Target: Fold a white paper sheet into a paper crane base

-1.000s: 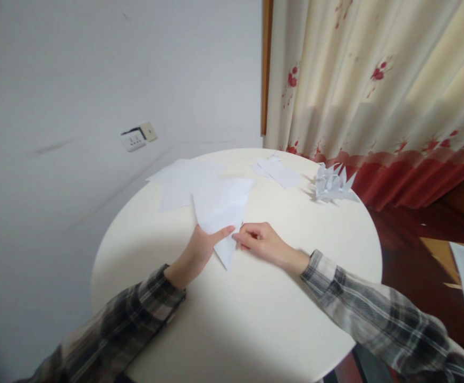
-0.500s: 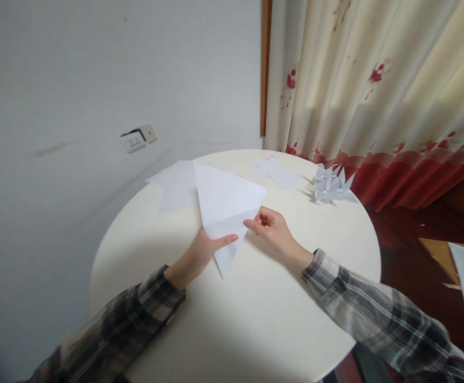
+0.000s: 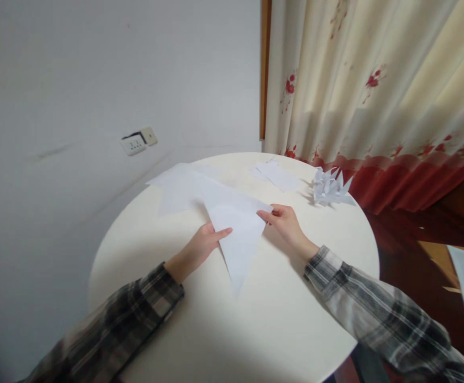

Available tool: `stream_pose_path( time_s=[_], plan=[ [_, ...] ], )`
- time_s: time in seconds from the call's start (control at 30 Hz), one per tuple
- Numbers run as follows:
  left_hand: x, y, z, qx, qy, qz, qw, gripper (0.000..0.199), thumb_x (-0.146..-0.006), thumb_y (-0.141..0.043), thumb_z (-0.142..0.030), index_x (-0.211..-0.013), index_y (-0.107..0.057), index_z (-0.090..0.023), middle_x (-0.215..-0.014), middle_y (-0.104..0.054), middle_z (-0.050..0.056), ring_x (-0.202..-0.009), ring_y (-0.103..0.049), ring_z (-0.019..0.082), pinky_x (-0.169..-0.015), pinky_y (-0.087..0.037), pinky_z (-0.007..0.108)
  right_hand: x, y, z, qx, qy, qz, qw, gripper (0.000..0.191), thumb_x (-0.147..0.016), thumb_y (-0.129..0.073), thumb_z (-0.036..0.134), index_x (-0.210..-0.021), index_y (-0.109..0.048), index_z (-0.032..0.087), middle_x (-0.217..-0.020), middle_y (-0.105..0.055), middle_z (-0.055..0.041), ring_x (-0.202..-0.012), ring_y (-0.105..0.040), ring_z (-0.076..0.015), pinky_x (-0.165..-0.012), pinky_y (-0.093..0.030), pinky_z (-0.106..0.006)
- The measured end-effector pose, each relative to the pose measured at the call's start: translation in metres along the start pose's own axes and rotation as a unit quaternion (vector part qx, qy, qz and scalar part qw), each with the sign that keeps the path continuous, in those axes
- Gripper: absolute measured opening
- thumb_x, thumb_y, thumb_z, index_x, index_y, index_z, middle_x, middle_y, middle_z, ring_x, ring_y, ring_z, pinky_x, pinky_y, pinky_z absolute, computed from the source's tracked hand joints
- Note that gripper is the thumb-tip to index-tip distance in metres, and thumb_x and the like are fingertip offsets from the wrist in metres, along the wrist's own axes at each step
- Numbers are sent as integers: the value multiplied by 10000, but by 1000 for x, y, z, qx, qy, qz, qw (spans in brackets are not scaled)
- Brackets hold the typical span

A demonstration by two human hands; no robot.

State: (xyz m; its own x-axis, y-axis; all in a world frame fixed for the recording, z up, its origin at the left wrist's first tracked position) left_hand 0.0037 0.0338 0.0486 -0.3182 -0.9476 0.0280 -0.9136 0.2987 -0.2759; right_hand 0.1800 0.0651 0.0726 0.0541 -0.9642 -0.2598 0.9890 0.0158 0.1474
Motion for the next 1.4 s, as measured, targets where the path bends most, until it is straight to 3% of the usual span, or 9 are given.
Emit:
stream_pose_path(
  time_s=[0.17, 0.33, 0.43, 0.53, 0.77, 0.93, 1.1, 1.23, 1.4],
  plan=[
    [-7, 28, 0, 3, -6, -83, 997, 428, -657, -724, -251, -1046, -605, -120, -1072, -645, 138, -949, -619, 251, -886, -455, 393, 5, -16, -11, -57, -71, 97, 991, 306, -651, -673, 441, -563, -609, 155, -541, -543, 12, -517, -435, -92, -531, -332, -236],
    [-6, 40, -7, -88, -41, -160, 982, 901, -558, -802, -262, -1332, -344, -193, -1353, -397, 195, -1136, -503, 304, -930, -410, 431, 2, -12, -17, -68, -90, 69, 991, 313, -625, -704, 450, -605, -628, 147, -569, -573, 3, -524, -456, -97, -535, -348, -240],
    [-7, 20, -3, -128, -28, -81, 988, 1141, -460, -848, -239, -1398, -200, -262, -1464, -156, 202, -1254, -357, 363, -975, -350, 488, 1, -9, -14, -73, -77, 22, 994, 316, -589, -734, 438, -613, -604, 152, -566, -561, 12, -528, -460, -103, -523, -348, -240],
    [-2, -2, 0, -177, -53, 8, 983, 1210, -442, -851, -247, -1420, -139, -264, -1481, -111, 173, -1315, -240, 367, -1044, -243, 505, 5, -14, -7, -63, -71, -15, 995, 324, -556, -751, 419, -588, -559, 159, -534, -514, 32, -503, -427, -93, -484, -319, -228],
    [-2, -5, 4, -247, -63, 9, 967, 778, -763, -611, -391, -1405, -226, -179, -1449, -263, 135, -1296, -322, 277, -1064, -259, 409, 13, -25, 9, -78, -28, -21, 996, 313, -545, -721, 409, -569, -542, 153, -517, -474, 42, -475, -384, -77, -457, -311, -214],
    [-13, -2, 12, -193, -2, 29, 981, 737, -778, -566, -413, -1389, -260, -139, -1399, -356, 157, -1253, -394, 260, -1004, -337, 355, 7, -10, 1, -83, -19, -18, 996, 296, -560, -717, 414, -610, -574, 160, -555, -536, 25, -499, -421, -92, -472, -347, -217],
    [-13, 5, 3, -269, -43, 3, 962, 383, -793, -513, -348, -1126, -582, -172, -1106, -631, 55, -988, -582, 226, -807, -440, 276, 6, -26, -3, -120, -43, 73, 989, 263, -586, -738, 368, -677, -630, 147, -608, -603, 14, -514, -479, -90, -499, -383, -210],
    [-9, 24, -4, -365, -28, -84, 927, 323, -805, -483, -390, -782, -667, -125, -718, -660, 26, -711, -601, 212, -594, -430, 257, 16, -46, -4, -145, -83, 153, 974, 295, -615, -730, 359, -807, -669, 143, -740, -673, -27, -617, -576, -126, -602, -463, -248],
    [-10, 64, -23, -222, -78, -231, 944, 244, -774, -560, -345, -796, -651, -120, -712, -671, 53, -748, -621, 226, -662, -464, 286, 23, -41, -17, -124, -107, 177, 971, 338, -629, -725, 361, -868, -685, 126, -811, -694, -68, -680, -616, -160, -631, -491, -269]
  ],
)
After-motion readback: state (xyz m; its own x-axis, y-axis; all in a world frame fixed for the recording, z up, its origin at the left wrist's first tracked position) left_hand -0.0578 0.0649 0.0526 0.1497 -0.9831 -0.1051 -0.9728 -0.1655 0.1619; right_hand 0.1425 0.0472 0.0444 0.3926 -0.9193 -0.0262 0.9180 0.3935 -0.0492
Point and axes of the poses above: each hand's wrist, its own x-axis away from the middle knuckle, its own y-axis out of the back of the hand, z = x × y, the point moved 9 cm from there along -x, towards the middle knuckle
